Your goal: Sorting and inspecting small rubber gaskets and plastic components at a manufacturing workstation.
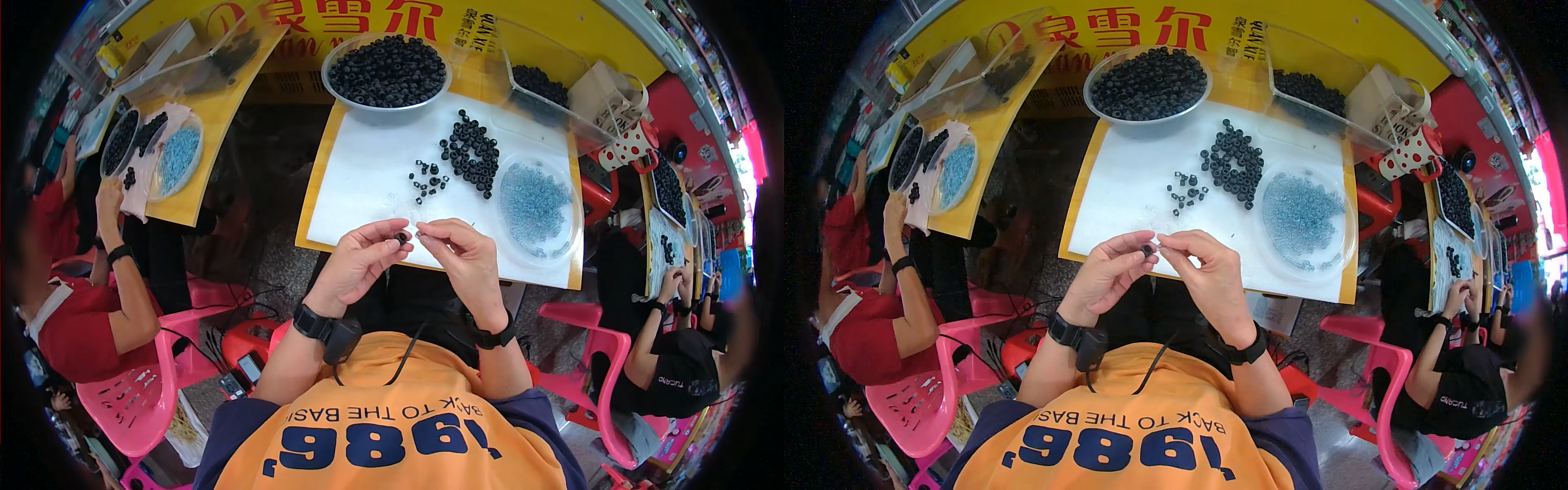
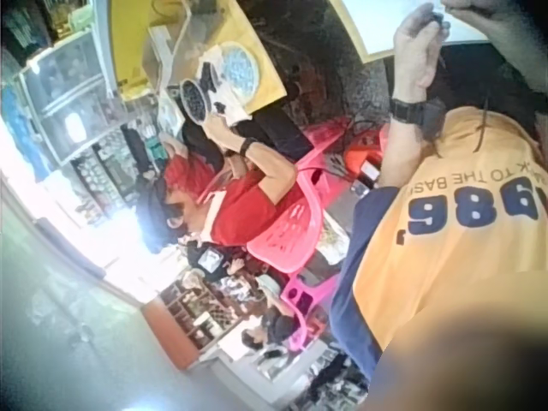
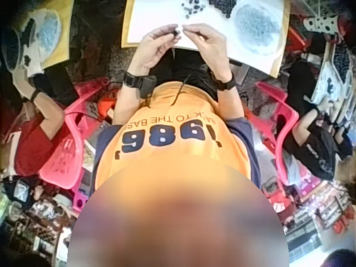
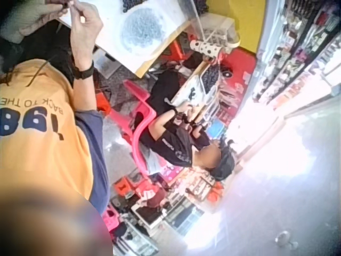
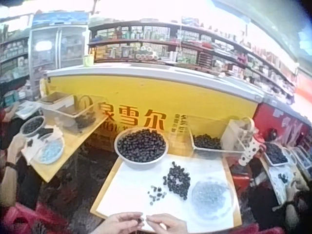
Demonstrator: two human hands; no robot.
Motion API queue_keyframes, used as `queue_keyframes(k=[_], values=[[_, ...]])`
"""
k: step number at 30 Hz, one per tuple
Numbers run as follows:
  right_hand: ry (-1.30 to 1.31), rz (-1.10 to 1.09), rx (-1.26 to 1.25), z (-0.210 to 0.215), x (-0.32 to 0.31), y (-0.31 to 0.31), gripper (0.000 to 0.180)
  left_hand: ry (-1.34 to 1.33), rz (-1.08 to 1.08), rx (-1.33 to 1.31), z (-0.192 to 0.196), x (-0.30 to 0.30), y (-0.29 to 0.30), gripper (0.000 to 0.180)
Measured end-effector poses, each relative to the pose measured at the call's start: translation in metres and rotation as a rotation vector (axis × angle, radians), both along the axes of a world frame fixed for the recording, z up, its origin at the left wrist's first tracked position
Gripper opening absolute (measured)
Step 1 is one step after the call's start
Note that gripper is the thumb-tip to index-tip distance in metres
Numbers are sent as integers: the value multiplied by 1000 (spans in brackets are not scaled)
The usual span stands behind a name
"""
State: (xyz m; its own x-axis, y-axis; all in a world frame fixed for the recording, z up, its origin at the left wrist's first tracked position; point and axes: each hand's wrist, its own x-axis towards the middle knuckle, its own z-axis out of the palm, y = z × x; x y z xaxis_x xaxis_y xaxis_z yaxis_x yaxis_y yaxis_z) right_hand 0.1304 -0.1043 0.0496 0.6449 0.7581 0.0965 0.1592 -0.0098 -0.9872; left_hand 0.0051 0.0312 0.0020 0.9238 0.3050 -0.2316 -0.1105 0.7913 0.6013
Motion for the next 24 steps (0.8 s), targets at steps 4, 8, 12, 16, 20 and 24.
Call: queue_keyframes(k=[4,8,12,16,20,24], values=[[-151,-20,9,6,-9,4,14,-3,40,44,0,0,-7,26],[-348,-30,-61,4,-17,1,16,33,71,105,5,-4,-10,23],[-540,-70,-64,-3,-23,-2,20,96,100,104,7,-5,-16,22],[-491,-19,-41,-13,-36,-5,25,123,154,43,-1,-4,-20,22],[-336,81,-22,-22,-25,-6,26,102,192,-138,-18,-6,-22,20],[-189,-87,-101,-24,27,7,23,19,242,-343,-29,-6,-20,19]])
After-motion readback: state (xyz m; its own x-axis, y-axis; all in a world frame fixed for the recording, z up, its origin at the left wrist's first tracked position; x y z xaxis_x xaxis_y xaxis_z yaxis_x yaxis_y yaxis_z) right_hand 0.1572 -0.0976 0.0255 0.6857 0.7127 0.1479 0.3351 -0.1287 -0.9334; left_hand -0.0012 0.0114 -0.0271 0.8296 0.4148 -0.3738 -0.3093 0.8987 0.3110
